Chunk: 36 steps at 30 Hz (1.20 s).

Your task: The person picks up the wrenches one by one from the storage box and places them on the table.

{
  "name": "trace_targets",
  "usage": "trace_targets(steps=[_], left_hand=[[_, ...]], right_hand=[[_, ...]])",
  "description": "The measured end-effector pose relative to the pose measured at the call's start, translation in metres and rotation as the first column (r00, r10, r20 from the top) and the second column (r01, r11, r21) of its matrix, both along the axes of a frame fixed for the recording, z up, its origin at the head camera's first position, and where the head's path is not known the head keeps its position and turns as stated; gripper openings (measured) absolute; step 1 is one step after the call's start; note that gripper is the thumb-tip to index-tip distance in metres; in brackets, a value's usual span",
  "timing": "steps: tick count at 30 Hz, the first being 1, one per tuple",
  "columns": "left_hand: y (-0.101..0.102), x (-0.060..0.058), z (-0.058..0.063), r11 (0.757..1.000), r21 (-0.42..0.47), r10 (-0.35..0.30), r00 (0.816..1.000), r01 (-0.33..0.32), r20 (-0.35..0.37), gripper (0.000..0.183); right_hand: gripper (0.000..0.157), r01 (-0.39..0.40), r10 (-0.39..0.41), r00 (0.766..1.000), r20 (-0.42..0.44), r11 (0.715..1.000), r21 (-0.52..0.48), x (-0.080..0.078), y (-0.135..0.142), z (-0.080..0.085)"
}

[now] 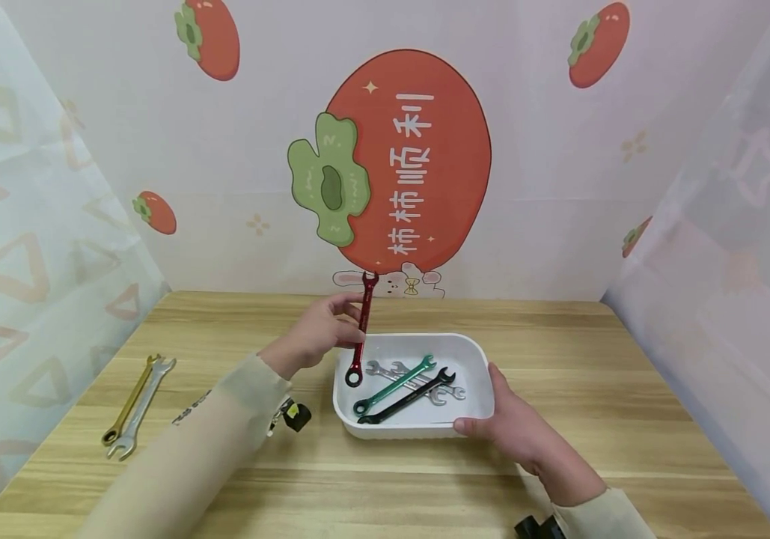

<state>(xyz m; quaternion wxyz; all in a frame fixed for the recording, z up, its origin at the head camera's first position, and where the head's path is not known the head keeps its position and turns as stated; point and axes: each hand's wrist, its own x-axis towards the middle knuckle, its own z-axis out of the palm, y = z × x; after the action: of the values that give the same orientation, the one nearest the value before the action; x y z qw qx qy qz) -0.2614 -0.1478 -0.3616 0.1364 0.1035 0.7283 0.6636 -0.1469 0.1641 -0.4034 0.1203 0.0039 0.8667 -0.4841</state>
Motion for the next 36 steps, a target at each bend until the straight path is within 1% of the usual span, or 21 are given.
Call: trace_targets(steps=[4,6,9,13,18,24,29,33,36], left_hand=[[-0.013,0.002,-0.001,0.999,0.002,0.047,0.999,-0.048,0.018,0.069],[-0.021,0.003,-0.003,0.998,-0.014,0.062,0.998,-0.062,0.025,0.068],[-0.034,0.007,-0.008,0.996,-0.035,0.078,0.996,-0.076,0.041,0.067],[-0.057,0.012,-0.016,0.995,-0.062,0.084,0.995,-0.08,0.061,0.068],[-0.088,0.017,-0.026,0.988,-0.13,0.098,0.993,-0.088,0.072,0.069],[-0.118,0.03,-0.038,0.966,-0.239,0.117,0.99,-0.096,0.074,0.071],[-0.132,0.037,-0.048,0.954,-0.274,0.148,0.985,-0.118,0.091,0.069],[-0.137,0.04,-0.055,0.951,-0.284,0.167,0.977,-0.124,0.131,0.066],[-0.139,0.043,-0.057,0.941,-0.315,0.175,0.973,-0.12,0.151,0.063]], right_hand=[[0.124,-0.002,0.002,1.0,-0.003,1.0,0.003,0.001,-0.001,0.0],[0.125,-0.002,0.002,1.0,-0.003,1.0,0.003,0.001,-0.001,-0.001],[0.125,-0.001,0.001,1.0,0.002,1.0,-0.002,0.001,-0.001,-0.001],[0.125,-0.003,0.003,1.0,0.008,1.0,0.007,0.002,-0.002,-0.001],[0.125,-0.007,0.007,1.0,0.002,1.0,0.022,0.003,-0.001,0.003],[0.125,-0.009,0.009,1.0,0.007,1.0,0.018,0.002,0.0,0.003],[0.124,-0.009,0.009,1.0,0.008,1.0,0.013,0.002,0.0,0.003],[0.124,-0.012,0.012,1.0,0.005,1.0,0.011,0.003,-0.001,0.004],[0.123,-0.015,0.015,1.0,0.0,1.0,0.001,0.002,-0.001,0.005]])
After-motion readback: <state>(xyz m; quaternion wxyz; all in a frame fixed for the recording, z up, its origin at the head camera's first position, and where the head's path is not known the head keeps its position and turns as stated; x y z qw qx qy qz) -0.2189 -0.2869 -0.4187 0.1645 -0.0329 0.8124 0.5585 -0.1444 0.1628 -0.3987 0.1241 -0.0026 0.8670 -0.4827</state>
